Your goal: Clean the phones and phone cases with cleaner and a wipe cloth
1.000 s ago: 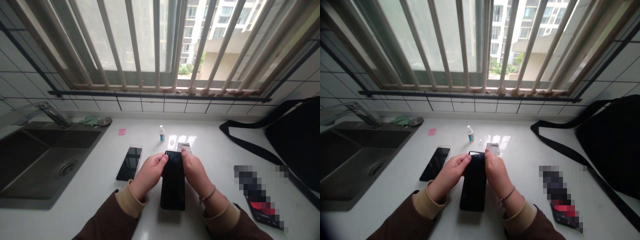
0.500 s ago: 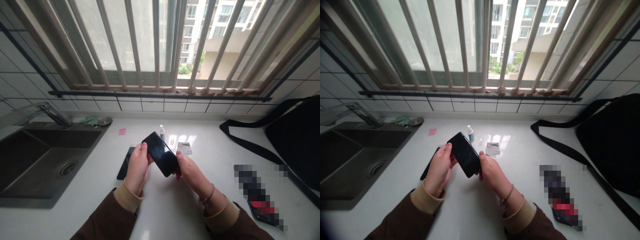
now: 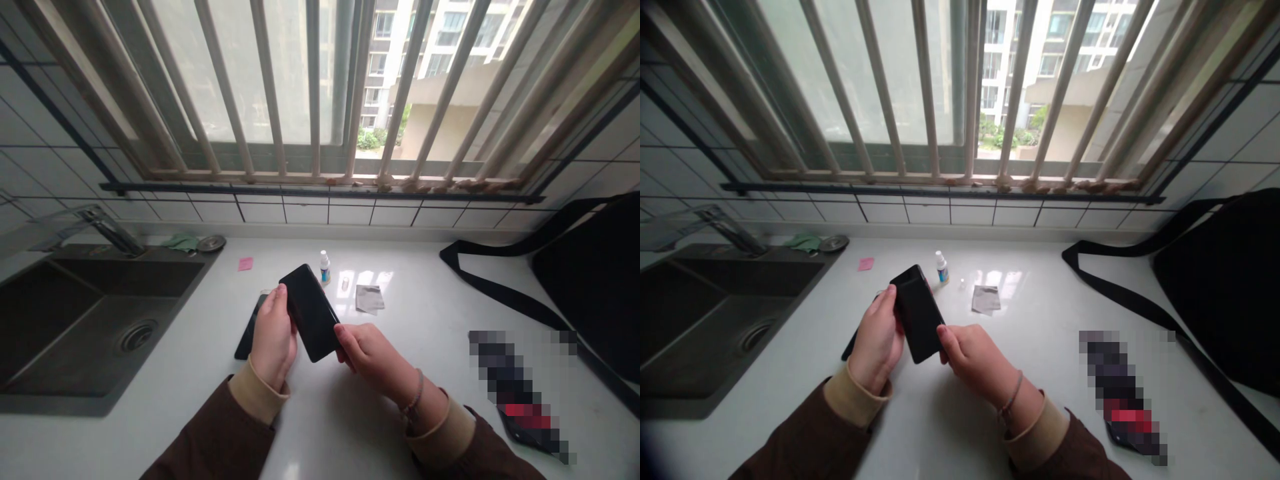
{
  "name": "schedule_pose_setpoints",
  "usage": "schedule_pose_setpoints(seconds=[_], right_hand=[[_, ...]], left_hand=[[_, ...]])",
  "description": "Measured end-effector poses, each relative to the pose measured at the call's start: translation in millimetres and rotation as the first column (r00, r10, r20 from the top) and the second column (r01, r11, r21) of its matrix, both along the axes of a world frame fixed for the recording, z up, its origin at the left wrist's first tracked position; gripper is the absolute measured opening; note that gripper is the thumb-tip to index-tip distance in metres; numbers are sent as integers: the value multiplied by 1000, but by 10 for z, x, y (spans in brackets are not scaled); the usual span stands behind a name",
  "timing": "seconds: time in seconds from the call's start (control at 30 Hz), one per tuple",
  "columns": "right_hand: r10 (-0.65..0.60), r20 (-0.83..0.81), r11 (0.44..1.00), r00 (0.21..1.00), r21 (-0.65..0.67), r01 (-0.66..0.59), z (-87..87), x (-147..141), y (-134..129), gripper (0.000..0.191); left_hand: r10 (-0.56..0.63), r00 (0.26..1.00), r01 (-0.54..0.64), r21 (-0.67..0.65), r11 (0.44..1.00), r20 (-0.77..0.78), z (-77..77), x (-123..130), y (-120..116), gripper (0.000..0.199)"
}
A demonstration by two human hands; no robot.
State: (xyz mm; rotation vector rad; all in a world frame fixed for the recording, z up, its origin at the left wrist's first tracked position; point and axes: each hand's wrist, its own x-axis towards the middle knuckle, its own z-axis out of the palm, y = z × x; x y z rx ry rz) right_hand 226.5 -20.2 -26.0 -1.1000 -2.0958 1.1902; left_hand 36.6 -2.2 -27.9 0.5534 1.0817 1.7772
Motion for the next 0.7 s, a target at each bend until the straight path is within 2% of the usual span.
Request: schedule_pose_setpoints(seconds=[0.1,0.2,0.3,0.4,0.47,0.6,0.7], right_hand=[[-54,34,998,998,46,52,10,2,27,77],[-75,-47,997,996,-27,74,10,19,31,76],[-25,-146,988,989,-155,2,-16,26,14,65],[48,-143,965,988,-248,-83,-70,-16,-14,49],[45,-162,954,986,-285,-91,-107,-68,-38,45],[-32,-242,949,970,-311,-46,-131,-152,-76,45],[-40,-211,954,977,-298,-26,-111,-150,-85,50]], left_hand=[[-13,999,14,-37,999,41,65,31,-24,40],[-18,1000,18,-9,1000,15,112,57,-46,39],[-32,999,32,17,999,27,120,71,-60,40],[-14,999,11,71,997,49,114,88,-79,38],[-19,998,12,103,995,63,121,104,-96,36],[-99,991,87,140,986,84,179,128,-125,35],[-98,991,87,127,988,85,223,112,-131,34]])
